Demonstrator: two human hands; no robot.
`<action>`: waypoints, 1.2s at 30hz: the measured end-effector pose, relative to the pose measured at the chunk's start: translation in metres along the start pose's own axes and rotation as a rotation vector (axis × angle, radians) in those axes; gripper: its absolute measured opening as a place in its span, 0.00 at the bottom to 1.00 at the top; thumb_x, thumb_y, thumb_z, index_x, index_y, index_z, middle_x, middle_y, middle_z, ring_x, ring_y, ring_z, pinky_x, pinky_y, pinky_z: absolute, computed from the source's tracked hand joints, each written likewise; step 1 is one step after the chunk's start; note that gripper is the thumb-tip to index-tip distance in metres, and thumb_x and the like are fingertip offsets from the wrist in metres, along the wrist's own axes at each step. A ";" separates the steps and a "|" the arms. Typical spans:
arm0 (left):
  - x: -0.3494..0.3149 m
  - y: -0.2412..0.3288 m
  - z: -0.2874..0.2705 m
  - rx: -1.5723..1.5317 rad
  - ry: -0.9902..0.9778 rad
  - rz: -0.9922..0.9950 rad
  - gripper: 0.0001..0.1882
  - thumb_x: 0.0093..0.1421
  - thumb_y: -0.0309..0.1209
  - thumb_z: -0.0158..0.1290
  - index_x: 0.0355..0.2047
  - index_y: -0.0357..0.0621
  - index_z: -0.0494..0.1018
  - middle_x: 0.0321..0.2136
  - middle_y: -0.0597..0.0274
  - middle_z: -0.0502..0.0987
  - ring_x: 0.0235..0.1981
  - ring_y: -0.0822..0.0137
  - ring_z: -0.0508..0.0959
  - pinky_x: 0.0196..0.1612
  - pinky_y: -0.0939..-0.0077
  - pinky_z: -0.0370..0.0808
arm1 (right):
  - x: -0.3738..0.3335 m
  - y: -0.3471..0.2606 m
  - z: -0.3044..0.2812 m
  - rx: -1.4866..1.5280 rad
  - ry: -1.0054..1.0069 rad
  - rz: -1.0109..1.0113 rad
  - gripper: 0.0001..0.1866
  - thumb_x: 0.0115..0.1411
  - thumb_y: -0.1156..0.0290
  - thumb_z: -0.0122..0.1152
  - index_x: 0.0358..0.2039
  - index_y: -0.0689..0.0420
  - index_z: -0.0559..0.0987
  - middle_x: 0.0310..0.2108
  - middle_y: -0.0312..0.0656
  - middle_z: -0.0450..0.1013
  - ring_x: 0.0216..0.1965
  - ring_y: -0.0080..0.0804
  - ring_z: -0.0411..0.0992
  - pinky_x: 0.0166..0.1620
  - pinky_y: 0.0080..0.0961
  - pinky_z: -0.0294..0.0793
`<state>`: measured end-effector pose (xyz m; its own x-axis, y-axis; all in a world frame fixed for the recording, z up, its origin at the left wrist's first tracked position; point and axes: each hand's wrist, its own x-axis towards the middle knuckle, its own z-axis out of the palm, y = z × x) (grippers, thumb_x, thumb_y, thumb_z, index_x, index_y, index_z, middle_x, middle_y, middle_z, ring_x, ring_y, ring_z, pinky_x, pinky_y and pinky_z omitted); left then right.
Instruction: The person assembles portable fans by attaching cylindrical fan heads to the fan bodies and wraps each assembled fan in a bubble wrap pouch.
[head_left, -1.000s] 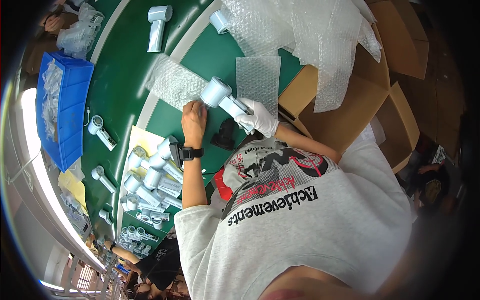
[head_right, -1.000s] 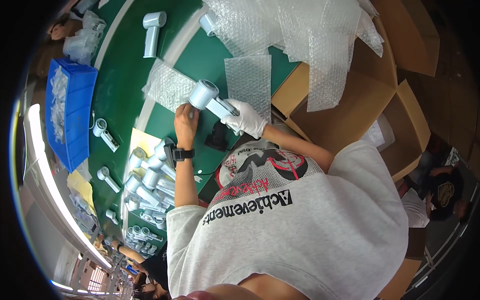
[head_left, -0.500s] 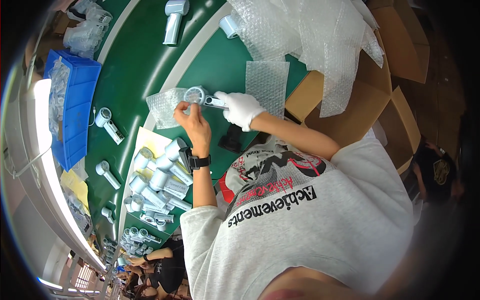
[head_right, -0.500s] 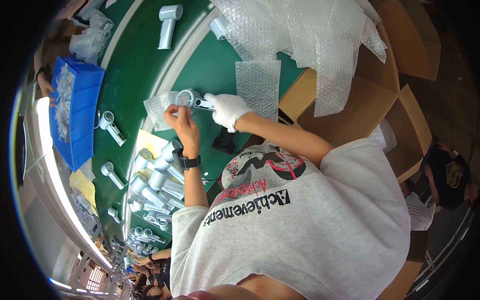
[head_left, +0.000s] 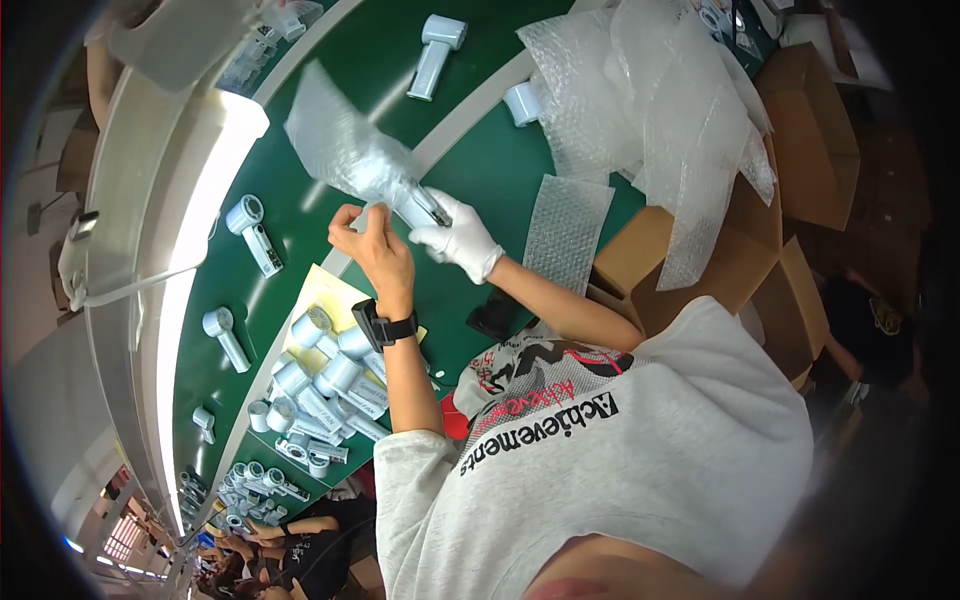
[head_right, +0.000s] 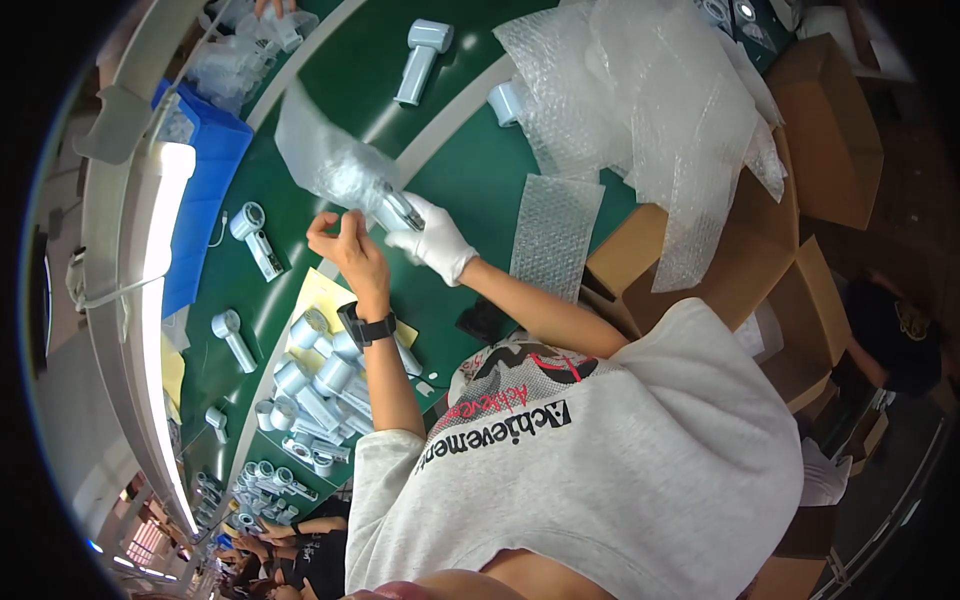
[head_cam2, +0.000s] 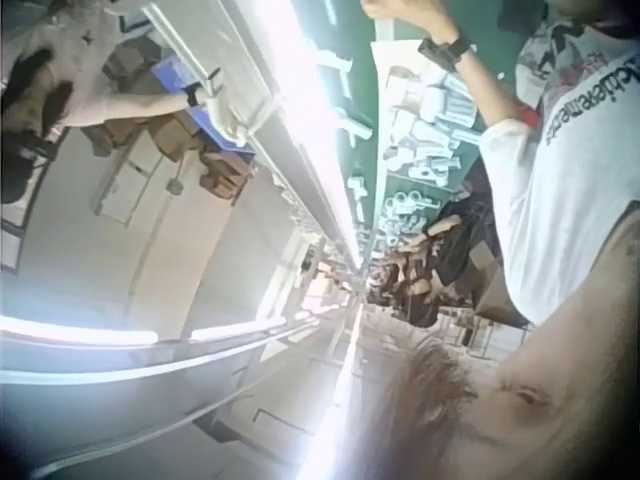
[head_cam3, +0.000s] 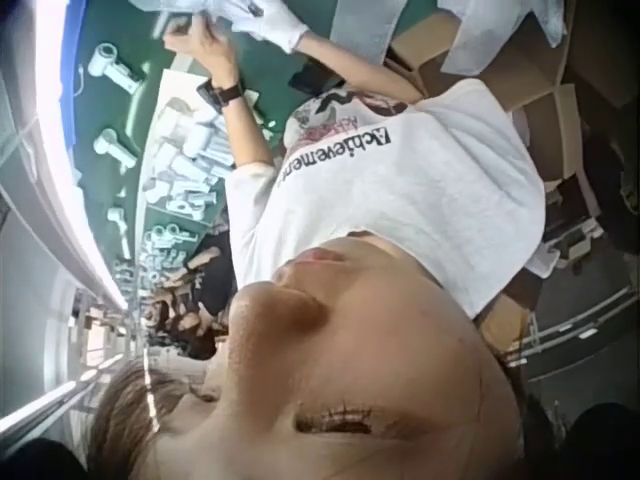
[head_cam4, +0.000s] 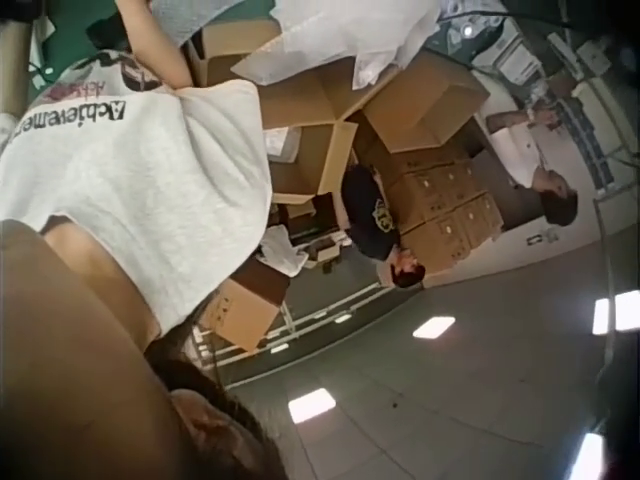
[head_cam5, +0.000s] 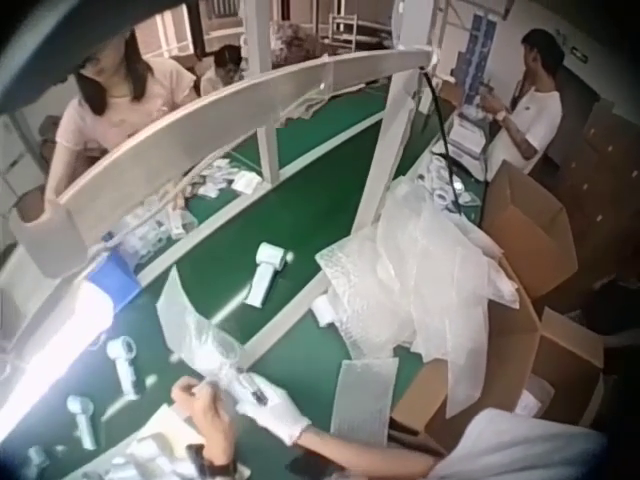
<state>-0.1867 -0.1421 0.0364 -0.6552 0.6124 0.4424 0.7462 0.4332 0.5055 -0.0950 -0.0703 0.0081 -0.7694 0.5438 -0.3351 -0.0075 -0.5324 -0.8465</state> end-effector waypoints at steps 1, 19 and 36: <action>0.004 -0.002 -0.002 -0.025 0.002 -0.012 0.09 0.47 0.18 0.49 0.30 0.43 0.72 0.37 0.50 0.62 0.41 0.54 0.61 0.44 0.64 0.58 | 0.002 -0.001 0.004 -0.421 0.114 -0.286 0.10 0.48 0.71 0.60 0.29 0.56 0.69 0.17 0.36 0.66 0.11 0.19 0.61 0.11 0.19 0.56; 0.102 -0.096 0.022 0.290 0.056 -0.233 0.23 0.47 0.39 0.59 0.43 0.48 0.68 0.43 0.45 0.63 0.45 0.48 0.64 0.42 0.58 0.65 | 0.221 -0.069 -0.048 -1.131 0.669 -0.231 0.39 0.42 0.65 0.64 0.53 0.63 0.56 0.37 0.50 0.69 0.36 0.44 0.72 0.40 0.36 0.72; -0.125 -0.033 -0.142 -0.398 -0.029 -1.045 0.23 0.47 0.32 0.59 0.40 0.31 0.68 0.28 0.53 0.75 0.30 0.64 0.73 0.36 0.70 0.69 | 0.047 -0.036 -0.031 0.656 -0.438 0.541 0.20 0.52 0.70 0.50 0.46 0.62 0.65 0.31 0.39 0.67 0.27 0.26 0.69 0.31 0.23 0.71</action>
<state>-0.1468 -0.3269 0.0697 -0.9313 0.0886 -0.3532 -0.2639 0.5041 0.8223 -0.1110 -0.0053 0.0103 -0.9433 -0.1030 -0.3157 0.1653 -0.9702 -0.1774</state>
